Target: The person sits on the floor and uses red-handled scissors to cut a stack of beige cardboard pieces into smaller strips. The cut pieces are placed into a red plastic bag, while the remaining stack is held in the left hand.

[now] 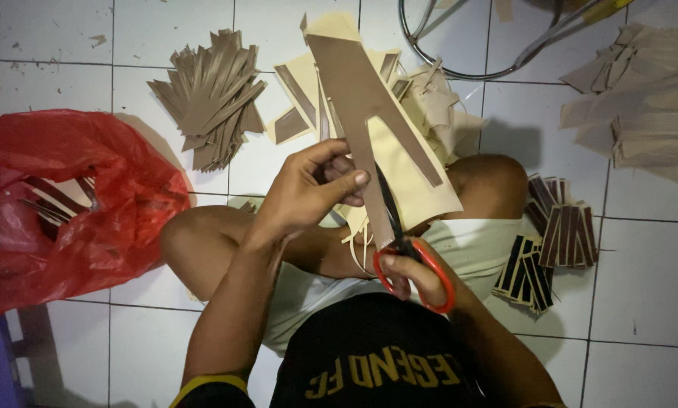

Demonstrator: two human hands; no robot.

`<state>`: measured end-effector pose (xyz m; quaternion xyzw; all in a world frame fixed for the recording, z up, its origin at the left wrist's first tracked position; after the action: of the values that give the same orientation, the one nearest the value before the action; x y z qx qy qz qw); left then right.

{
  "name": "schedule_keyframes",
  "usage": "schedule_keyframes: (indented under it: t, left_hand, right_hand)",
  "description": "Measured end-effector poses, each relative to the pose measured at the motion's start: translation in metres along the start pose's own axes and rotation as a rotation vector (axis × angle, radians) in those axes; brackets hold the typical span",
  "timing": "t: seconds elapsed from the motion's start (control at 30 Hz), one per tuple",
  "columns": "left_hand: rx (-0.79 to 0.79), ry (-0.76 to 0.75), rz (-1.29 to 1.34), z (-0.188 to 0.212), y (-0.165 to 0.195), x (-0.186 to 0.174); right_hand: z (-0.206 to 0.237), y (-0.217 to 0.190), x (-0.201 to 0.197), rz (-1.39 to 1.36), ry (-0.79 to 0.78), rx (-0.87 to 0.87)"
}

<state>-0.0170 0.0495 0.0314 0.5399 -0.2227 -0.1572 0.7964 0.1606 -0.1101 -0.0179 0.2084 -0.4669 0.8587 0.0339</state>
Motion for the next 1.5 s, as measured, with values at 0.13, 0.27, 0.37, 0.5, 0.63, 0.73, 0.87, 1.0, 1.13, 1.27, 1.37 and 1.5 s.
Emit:
schedule_keyframes:
  t: [0.13, 0.27, 0.37, 0.5, 0.63, 0.73, 0.87, 1.0, 1.13, 1.27, 1.37, 1.5]
  left_hand:
    - [0.041, -0.065, -0.048, 0.002, 0.004, 0.003]
    - [0.039, -0.014, -0.038, 0.005, 0.015, -0.005]
    - [-0.004, 0.043, 0.066, 0.005, 0.014, -0.009]
    - [0.007, -0.014, 0.02, 0.006, 0.008, -0.002]
    - [0.005, -0.061, 0.033, 0.009, 0.008, 0.002]
    - [-0.051, -0.065, 0.1, 0.009, 0.011, 0.0]
    - [-0.045, 0.073, 0.102, 0.008, 0.013, -0.013]
    - [-0.009, 0.058, 0.115, 0.008, 0.004, -0.01]
    - [-0.007, 0.039, 0.139, 0.011, 0.002, -0.008]
    - [-0.071, 0.084, 0.226, 0.012, 0.008, -0.01]
    - [-0.019, 0.13, 0.251, 0.014, 0.012, -0.008]
    - [0.029, 0.217, 0.219, 0.02, 0.012, 0.004]
  right_hand:
    - [-0.004, -0.004, -0.002, -0.061, -0.004, 0.007]
    - [0.002, 0.006, -0.003, -0.059, 0.048, 0.024]
    - [0.002, 0.011, -0.002, -0.044, 0.001, -0.007]
    - [-0.002, 0.009, -0.006, -0.019, 0.009, -0.018]
    - [-0.003, 0.008, -0.01, -0.041, -0.04, 0.003]
    - [0.0, 0.011, -0.009, -0.076, -0.033, -0.034]
    - [0.001, 0.011, -0.004, 0.031, -0.07, -0.081]
    - [-0.001, 0.009, 0.002, 0.003, 0.058, 0.013]
    - [0.004, 0.001, 0.001, 0.048, 0.071, -0.001]
    - [0.01, 0.001, 0.001, -0.012, 0.03, -0.081]
    - [0.012, 0.005, 0.002, -0.094, 0.019, -0.036]
    - [0.011, 0.004, 0.002, -0.126, -0.018, -0.054]
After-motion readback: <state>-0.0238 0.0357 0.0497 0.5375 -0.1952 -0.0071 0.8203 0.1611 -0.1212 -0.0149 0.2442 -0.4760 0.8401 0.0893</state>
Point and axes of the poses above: each hand's wrist, its own z-axis away from the middle knuckle, its own x-axis out of the palm, y = z × x, the point moved 3 cm from there along -z, towards the middle knuckle, and after that the axes turned 6 degrees about -z, right-handed, at the moved point
